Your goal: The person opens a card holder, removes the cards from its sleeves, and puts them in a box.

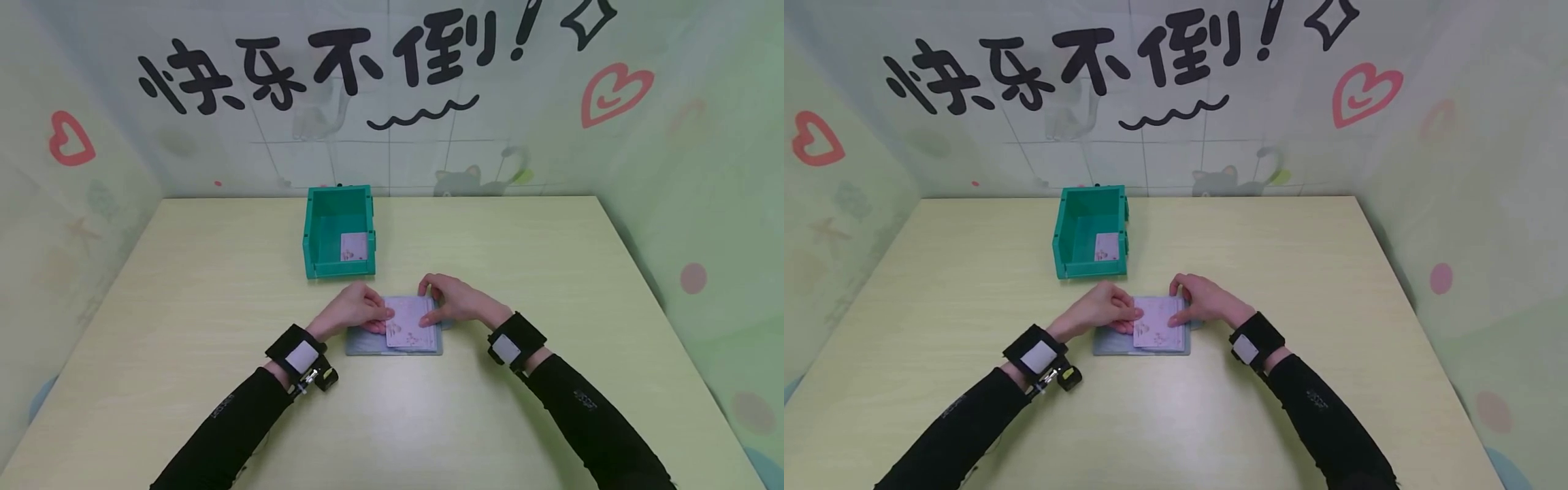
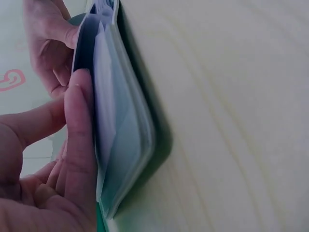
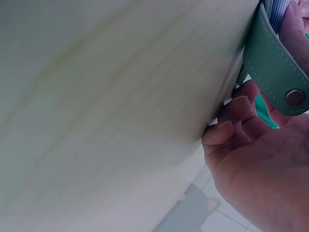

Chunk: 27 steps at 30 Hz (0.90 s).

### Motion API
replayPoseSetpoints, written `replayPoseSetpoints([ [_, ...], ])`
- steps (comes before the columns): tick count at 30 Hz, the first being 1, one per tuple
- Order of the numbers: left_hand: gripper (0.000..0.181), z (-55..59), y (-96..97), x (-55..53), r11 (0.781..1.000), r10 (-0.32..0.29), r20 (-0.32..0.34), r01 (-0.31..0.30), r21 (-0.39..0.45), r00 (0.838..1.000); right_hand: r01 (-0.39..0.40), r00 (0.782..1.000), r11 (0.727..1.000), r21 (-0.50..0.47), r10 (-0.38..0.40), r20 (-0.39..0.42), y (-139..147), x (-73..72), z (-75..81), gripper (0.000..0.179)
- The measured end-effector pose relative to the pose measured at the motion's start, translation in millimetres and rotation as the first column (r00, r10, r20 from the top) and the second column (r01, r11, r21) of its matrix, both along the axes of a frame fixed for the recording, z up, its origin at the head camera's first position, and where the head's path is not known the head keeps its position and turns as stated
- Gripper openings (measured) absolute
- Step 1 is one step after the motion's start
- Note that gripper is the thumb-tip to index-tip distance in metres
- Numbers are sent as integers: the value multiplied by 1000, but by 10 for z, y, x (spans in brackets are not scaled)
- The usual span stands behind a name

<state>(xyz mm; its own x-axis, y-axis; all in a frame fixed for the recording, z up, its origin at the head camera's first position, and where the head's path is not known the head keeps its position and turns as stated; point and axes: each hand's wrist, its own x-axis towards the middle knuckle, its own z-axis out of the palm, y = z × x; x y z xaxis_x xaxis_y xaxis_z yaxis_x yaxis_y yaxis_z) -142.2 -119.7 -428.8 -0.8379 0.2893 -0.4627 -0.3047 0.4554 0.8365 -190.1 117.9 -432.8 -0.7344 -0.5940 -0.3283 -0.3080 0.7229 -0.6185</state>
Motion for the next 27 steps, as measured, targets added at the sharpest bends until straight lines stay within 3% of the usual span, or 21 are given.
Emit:
replayPoseSetpoints([
  [6, 19, 37, -87, 45, 1000, 27, 5, -27, -12, 1000, 17, 1000, 1000, -5, -17, 18, -2, 14, 8, 48],
  [12, 33, 84, -207, 75, 998, 51, -28, -52, -26, 998, 25, 999, 1000, 7, -25, 22, -10, 15, 12, 48],
  [16, 43, 208, -321, 70, 998, 43, -70, -46, -37, 997, 18, 1000, 1000, 1, -18, 15, 0, 16, 11, 48],
  [20, 49, 351, -425, 34, 999, 53, -128, -53, 8, 990, 17, 1000, 1000, -11, -16, 11, 16, 14, 18, 48],
  [24, 54, 417, -508, -30, 995, 96, -234, -86, 51, 968, 12, 1000, 1000, -20, -12, 9, 27, 12, 17, 48],
  [27, 57, 422, -540, -85, 989, 147, -336, -147, 27, 930, 8, 1000, 1000, -27, -8, 12, 30, 12, 12, 48],
])
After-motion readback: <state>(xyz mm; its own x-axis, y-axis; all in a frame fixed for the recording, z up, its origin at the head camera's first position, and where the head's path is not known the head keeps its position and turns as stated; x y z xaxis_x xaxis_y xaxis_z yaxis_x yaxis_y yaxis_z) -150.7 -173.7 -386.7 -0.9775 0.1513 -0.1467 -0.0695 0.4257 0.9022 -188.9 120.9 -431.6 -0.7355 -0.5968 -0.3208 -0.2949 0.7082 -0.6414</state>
